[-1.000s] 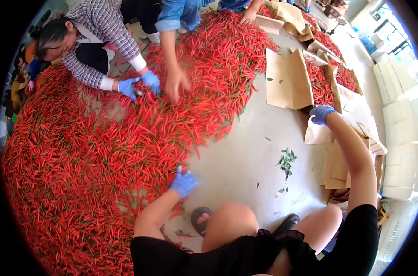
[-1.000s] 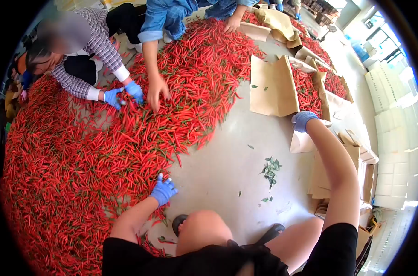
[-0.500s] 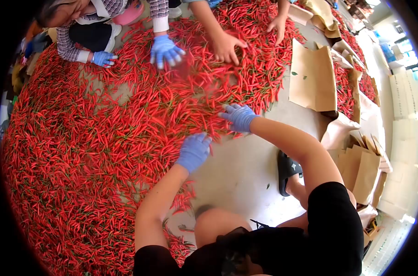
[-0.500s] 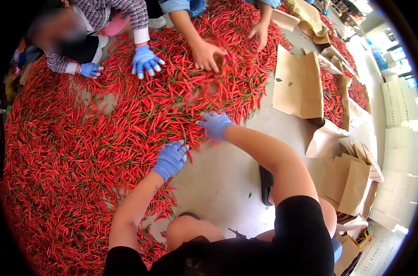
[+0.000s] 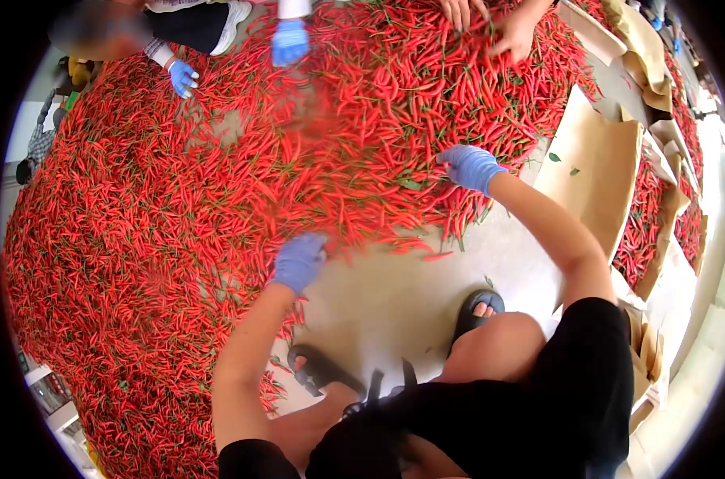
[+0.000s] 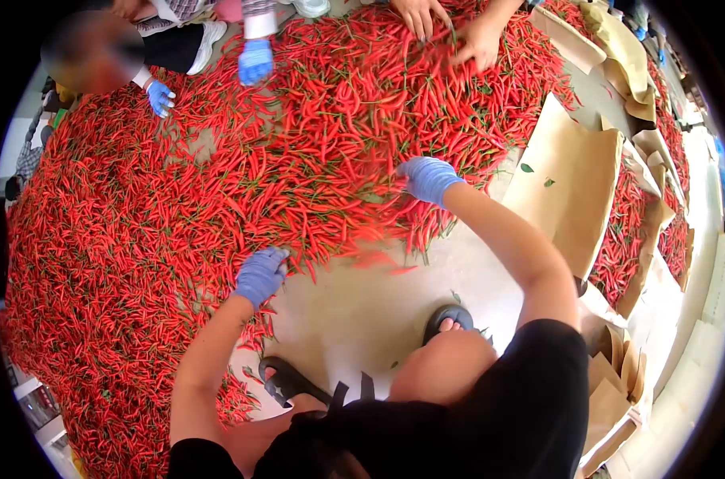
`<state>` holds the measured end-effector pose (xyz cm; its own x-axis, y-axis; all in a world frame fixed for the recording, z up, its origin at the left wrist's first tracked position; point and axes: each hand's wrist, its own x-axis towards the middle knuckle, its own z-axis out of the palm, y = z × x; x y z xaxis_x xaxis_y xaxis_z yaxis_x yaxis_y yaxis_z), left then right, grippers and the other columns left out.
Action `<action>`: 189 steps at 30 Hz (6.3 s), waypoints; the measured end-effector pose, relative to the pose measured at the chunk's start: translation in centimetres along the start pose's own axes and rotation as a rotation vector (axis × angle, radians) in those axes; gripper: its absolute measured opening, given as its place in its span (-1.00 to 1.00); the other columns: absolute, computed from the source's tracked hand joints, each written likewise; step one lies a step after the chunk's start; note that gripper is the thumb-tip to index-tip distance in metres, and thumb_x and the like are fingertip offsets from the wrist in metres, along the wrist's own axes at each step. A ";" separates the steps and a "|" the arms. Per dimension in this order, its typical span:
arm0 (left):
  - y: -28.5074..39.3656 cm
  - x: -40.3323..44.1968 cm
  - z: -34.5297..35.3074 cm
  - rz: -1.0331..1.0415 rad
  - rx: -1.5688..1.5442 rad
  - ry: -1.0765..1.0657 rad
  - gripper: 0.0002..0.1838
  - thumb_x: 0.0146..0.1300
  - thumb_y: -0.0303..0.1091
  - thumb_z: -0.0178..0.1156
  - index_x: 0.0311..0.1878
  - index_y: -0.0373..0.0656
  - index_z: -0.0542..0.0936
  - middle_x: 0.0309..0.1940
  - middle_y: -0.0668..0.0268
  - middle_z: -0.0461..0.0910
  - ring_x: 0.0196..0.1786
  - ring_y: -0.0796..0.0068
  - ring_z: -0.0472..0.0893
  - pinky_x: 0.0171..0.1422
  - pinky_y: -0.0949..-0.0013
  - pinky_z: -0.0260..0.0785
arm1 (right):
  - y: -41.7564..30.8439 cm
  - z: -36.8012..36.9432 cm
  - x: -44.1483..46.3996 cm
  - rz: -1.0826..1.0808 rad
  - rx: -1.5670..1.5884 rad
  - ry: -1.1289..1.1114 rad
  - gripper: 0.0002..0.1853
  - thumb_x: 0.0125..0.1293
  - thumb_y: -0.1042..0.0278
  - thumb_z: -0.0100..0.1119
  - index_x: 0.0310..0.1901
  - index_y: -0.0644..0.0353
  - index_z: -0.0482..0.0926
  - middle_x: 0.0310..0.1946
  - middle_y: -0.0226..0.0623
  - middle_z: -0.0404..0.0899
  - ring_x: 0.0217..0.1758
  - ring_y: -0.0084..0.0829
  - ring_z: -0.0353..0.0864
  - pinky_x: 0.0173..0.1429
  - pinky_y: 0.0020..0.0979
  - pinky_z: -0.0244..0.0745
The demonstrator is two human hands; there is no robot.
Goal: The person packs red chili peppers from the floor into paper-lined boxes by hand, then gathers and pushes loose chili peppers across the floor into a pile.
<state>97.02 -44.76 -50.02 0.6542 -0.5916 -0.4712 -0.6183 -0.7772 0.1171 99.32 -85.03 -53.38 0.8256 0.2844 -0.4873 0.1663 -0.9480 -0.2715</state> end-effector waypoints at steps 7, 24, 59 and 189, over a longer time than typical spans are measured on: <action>12.4 10.5 2.1 -0.107 -0.577 0.509 -0.69 0.09 -0.30 0.10 -0.09 -0.19 0.51 -0.19 0.10 0.54 -0.09 0.14 0.50 0.08 0.21 0.32 | -1.4 4.1 -2.2 0.078 0.646 0.633 -0.76 0.07 0.27 0.10 -0.22 0.12 0.58 -0.35 -0.15 0.54 -0.24 -0.15 0.53 -0.14 -0.21 0.45; 12.4 14.7 -0.5 -0.439 -0.692 0.384 -0.64 0.06 -0.17 0.24 -0.20 -0.27 0.53 -0.23 0.11 0.53 -0.17 0.29 0.55 -0.06 0.34 0.38 | -0.4 -0.8 -4.1 -0.124 1.530 -0.140 -0.71 0.18 0.34 0.18 -0.09 0.30 0.51 -0.25 -0.35 0.58 -0.19 -0.49 0.53 -0.08 -0.46 0.44; 5.9 -0.2 9.1 0.296 -0.427 -0.869 -0.37 -0.13 -0.11 0.29 0.09 -0.07 0.45 -0.02 0.14 0.50 0.05 0.21 0.48 0.15 0.27 0.29 | 12.9 0.0 -1.2 0.611 0.463 0.694 -0.04 -0.10 -0.19 0.30 0.31 -0.01 0.08 0.29 -0.03 0.09 0.33 -0.03 0.09 0.34 -0.22 0.09; 20.4 12.2 5.9 -0.222 -1.519 0.543 -0.76 0.15 -0.52 0.04 -0.08 -0.24 0.47 -0.49 0.53 0.36 -0.49 0.76 0.27 -0.42 0.66 0.20 | -1.2 6.7 -10.0 0.251 0.362 0.918 -0.46 0.01 0.17 0.22 0.06 0.11 0.38 0.01 -0.06 0.35 0.07 -0.07 0.38 0.12 -0.18 0.34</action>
<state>89.83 -66.54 -58.51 0.9385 -0.1915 -0.2872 0.2629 -0.1428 0.9542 87.27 -85.81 -53.70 0.9344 -0.2805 0.2196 -0.1156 -0.8218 -0.5579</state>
